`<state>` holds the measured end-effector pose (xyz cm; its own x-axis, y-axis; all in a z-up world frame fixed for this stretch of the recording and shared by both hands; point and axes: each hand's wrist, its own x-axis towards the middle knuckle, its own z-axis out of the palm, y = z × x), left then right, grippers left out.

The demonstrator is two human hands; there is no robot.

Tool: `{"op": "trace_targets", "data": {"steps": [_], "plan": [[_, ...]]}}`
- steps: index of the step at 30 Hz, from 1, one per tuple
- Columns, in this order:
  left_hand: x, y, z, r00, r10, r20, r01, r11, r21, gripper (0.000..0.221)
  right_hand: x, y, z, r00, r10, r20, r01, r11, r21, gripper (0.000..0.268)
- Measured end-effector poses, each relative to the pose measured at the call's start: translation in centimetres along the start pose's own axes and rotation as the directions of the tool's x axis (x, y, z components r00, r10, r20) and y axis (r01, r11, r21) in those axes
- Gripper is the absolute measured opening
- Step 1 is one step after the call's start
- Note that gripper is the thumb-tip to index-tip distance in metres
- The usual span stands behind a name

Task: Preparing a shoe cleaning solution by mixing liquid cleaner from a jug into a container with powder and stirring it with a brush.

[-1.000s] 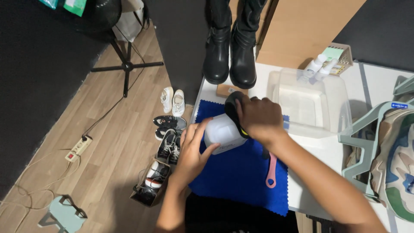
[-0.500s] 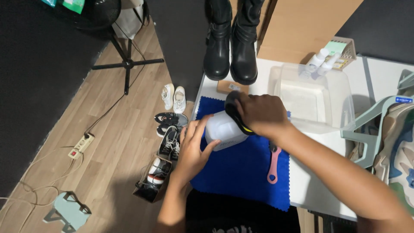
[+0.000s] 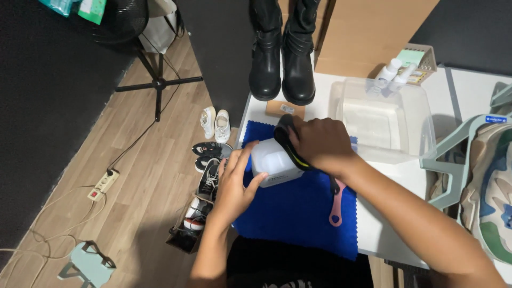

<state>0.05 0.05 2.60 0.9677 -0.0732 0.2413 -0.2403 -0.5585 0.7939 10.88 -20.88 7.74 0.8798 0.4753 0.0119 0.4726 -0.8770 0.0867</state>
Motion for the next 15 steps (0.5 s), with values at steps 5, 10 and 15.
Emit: {"op": "trace_targets", "data": {"steps": [5, 10, 15], "plan": [[-0.5, 0.8, -0.3, 1.000, -0.002, 0.006, 0.002, 1.000, 0.000, 0.070, -0.2, 0.1, 0.7, 0.983, 0.175, 0.058, -0.180, 0.979, 0.099, 0.057], [-0.6, 0.4, 0.1, 0.999, -0.036, -0.019, 0.035, 0.997, -0.063, 0.075, -0.5, -0.1, -1.0, 0.823, -0.332, -0.461, 0.456, 0.870, 0.189, 0.041], [-2.1, -4.2, 2.3, 0.995, -0.081, -0.051, 0.084, 0.993, 0.077, 0.081, -0.3, -1.7, 1.8, 0.789, -0.513, -0.337, 0.521, 0.850, -0.074, 0.051]]}}
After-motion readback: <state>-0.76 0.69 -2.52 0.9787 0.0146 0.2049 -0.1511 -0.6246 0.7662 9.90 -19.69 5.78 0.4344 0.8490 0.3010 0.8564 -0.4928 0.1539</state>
